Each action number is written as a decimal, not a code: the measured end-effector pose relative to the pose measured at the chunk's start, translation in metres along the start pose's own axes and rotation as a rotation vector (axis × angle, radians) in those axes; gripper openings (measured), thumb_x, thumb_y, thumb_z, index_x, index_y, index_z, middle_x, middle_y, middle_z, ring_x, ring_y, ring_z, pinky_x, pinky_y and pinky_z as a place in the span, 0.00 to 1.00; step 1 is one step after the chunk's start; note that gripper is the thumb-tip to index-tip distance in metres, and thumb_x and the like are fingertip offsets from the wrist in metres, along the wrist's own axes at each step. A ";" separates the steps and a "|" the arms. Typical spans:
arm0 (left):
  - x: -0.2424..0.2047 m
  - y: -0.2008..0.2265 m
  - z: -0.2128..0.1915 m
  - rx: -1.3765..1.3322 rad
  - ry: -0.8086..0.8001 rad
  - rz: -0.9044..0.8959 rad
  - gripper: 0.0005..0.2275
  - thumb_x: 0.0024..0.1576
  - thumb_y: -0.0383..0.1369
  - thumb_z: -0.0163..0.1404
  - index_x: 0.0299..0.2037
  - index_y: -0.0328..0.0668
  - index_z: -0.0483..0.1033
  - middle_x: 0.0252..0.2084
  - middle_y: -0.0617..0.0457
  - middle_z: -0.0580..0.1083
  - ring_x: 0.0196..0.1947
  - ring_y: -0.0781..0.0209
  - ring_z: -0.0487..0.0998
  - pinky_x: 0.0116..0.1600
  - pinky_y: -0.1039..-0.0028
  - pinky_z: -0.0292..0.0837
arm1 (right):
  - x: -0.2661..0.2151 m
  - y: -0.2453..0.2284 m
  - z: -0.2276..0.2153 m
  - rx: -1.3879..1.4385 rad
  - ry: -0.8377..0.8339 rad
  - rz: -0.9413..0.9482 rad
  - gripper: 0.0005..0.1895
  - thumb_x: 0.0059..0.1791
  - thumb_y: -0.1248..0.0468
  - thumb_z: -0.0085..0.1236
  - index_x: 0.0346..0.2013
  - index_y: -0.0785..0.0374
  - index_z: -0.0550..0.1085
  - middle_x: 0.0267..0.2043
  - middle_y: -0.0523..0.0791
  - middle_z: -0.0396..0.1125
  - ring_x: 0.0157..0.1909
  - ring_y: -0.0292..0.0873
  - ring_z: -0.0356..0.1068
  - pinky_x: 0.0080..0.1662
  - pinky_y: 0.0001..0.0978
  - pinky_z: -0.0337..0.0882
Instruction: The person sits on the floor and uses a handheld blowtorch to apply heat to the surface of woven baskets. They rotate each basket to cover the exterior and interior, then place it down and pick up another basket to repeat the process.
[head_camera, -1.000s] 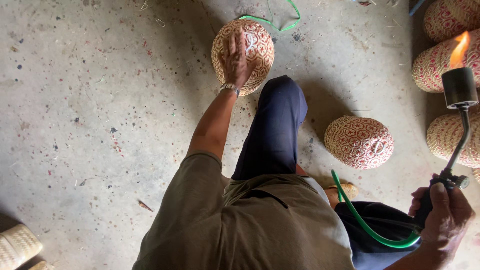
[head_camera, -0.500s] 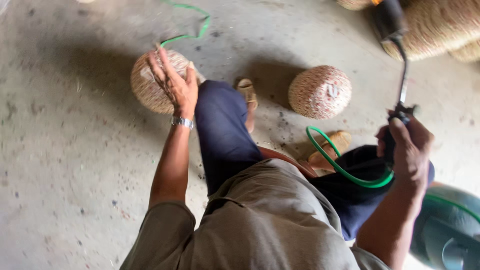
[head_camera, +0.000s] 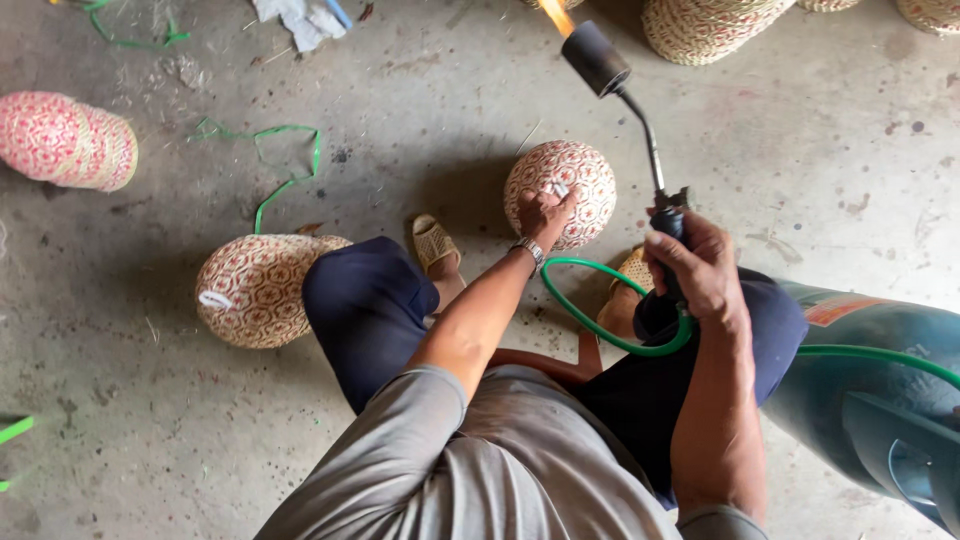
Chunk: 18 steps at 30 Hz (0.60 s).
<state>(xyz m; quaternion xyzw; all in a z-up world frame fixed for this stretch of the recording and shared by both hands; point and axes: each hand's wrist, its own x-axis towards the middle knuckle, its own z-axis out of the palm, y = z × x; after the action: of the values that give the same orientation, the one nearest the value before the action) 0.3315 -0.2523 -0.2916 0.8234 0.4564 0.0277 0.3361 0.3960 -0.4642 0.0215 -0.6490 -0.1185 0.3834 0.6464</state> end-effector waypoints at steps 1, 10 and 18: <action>0.006 0.001 0.012 0.141 0.055 -0.019 0.31 0.56 0.61 0.55 0.39 0.30 0.79 0.38 0.40 0.77 0.42 0.47 0.77 0.53 0.62 0.68 | 0.001 0.000 -0.002 -0.001 -0.012 -0.001 0.16 0.53 0.65 0.58 0.53 0.72 0.72 0.26 0.42 0.65 0.22 0.33 0.62 0.23 0.25 0.63; 0.022 -0.006 0.018 0.508 0.952 0.116 0.30 0.54 0.62 0.45 0.45 0.39 0.75 0.47 0.38 0.77 0.48 0.43 0.77 0.61 0.60 0.58 | 0.005 -0.006 -0.007 -0.036 0.004 0.064 0.16 0.51 0.66 0.59 0.51 0.70 0.73 0.23 0.41 0.64 0.19 0.32 0.61 0.23 0.25 0.61; -0.018 -0.059 -0.128 -0.734 0.370 -0.076 0.09 0.59 0.34 0.54 0.44 0.39 0.72 0.34 0.52 0.73 0.32 0.64 0.74 0.38 0.70 0.71 | 0.001 -0.004 0.000 -0.053 0.030 -0.019 0.15 0.50 0.64 0.63 0.47 0.69 0.73 0.26 0.41 0.65 0.22 0.32 0.64 0.24 0.25 0.65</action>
<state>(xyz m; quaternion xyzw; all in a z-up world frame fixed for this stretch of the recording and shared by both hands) 0.2322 -0.1778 -0.2226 0.6126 0.4990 0.3237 0.5205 0.3977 -0.4627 0.0244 -0.6704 -0.1250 0.3640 0.6344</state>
